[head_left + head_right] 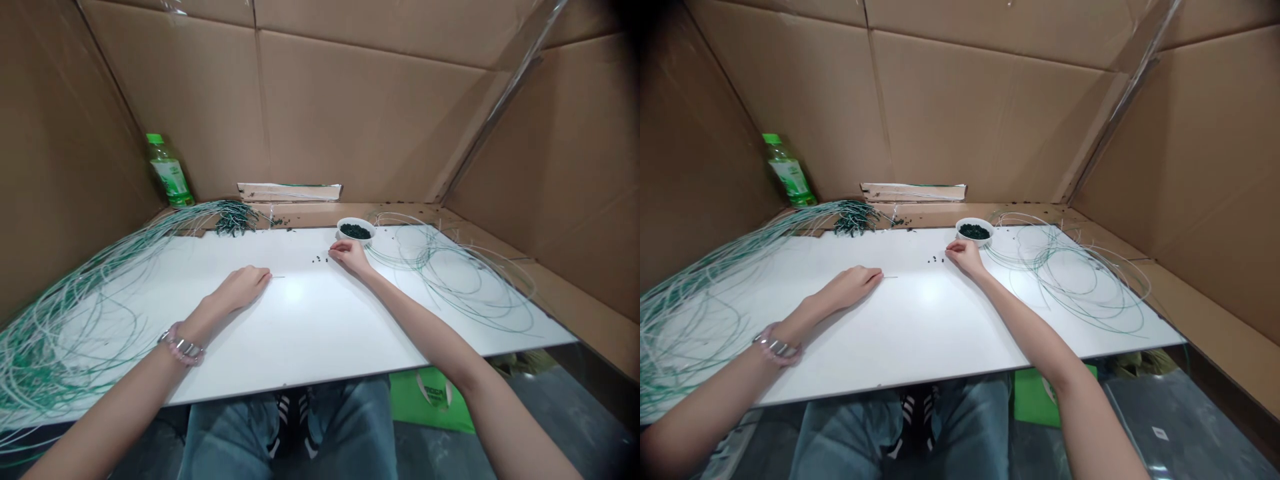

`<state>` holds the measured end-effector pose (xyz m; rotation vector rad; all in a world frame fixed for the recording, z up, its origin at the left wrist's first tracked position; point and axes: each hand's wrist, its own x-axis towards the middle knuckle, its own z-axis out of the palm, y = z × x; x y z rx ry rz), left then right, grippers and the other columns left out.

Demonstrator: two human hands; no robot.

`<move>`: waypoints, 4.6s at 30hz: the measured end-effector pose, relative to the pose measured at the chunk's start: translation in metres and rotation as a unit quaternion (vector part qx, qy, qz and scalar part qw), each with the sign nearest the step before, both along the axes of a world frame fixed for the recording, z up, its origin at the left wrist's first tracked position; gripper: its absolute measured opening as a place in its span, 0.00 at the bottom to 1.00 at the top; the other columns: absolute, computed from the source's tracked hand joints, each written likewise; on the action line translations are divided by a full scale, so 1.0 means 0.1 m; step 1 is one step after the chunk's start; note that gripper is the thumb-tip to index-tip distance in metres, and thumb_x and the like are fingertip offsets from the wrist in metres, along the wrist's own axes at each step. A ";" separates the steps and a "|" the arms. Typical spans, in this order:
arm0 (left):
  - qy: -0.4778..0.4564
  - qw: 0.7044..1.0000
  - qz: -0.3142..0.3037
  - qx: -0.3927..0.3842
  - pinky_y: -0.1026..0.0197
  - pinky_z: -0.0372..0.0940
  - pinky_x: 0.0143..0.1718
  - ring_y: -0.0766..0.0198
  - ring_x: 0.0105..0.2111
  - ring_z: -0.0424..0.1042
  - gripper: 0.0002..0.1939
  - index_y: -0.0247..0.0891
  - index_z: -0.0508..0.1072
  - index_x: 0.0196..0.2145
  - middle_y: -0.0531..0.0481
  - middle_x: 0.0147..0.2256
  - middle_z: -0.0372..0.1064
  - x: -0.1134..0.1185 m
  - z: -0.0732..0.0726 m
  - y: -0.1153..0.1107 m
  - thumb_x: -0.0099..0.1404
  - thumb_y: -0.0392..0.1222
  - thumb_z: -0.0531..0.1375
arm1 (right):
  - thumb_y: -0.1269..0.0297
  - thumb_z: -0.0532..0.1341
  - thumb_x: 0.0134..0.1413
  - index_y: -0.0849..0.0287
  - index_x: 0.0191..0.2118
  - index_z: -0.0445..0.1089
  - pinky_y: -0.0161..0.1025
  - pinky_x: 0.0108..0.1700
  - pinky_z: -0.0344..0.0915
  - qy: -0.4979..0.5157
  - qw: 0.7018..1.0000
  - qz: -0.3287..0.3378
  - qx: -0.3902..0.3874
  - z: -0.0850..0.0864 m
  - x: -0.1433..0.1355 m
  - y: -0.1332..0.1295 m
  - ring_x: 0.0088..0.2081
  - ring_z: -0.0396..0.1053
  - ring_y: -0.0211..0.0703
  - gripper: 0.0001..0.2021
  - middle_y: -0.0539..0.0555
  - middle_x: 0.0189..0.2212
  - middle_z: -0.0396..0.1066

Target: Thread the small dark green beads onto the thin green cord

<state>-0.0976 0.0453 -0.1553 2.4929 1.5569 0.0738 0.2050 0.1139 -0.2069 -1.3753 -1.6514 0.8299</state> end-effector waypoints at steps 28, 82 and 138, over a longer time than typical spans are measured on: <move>-0.007 1.000 0.002 -0.007 0.59 0.58 0.31 0.55 0.29 0.71 0.22 0.37 0.69 0.31 0.41 0.30 0.71 0.02 0.02 -0.01 0.68 0.47 0.40 | 0.58 0.58 0.61 0.63 0.44 0.69 0.41 0.40 0.71 -0.113 0.990 -0.067 0.059 0.46 0.11 0.00 0.39 0.71 0.40 0.13 0.54 0.41 0.71; 0.005 1.000 -0.015 0.000 0.58 0.59 0.33 0.55 0.31 0.71 0.23 0.36 0.69 0.33 0.40 0.32 0.71 0.02 0.02 -0.01 0.68 0.47 0.38 | 0.60 0.58 0.60 0.63 0.45 0.68 0.42 0.41 0.70 -0.110 0.992 0.017 0.067 0.03 -0.06 -0.04 0.40 0.70 0.40 0.13 0.55 0.41 0.70; -0.004 0.999 -0.031 0.004 0.57 0.63 0.38 0.55 0.35 0.73 0.22 0.33 0.72 0.34 0.37 0.34 0.73 0.05 0.07 -0.04 0.69 0.43 0.41 | 0.60 0.59 0.60 0.62 0.49 0.67 0.43 0.45 0.69 -0.459 0.879 -0.061 -0.112 0.69 0.34 0.79 0.44 0.69 0.43 0.14 0.58 0.47 0.68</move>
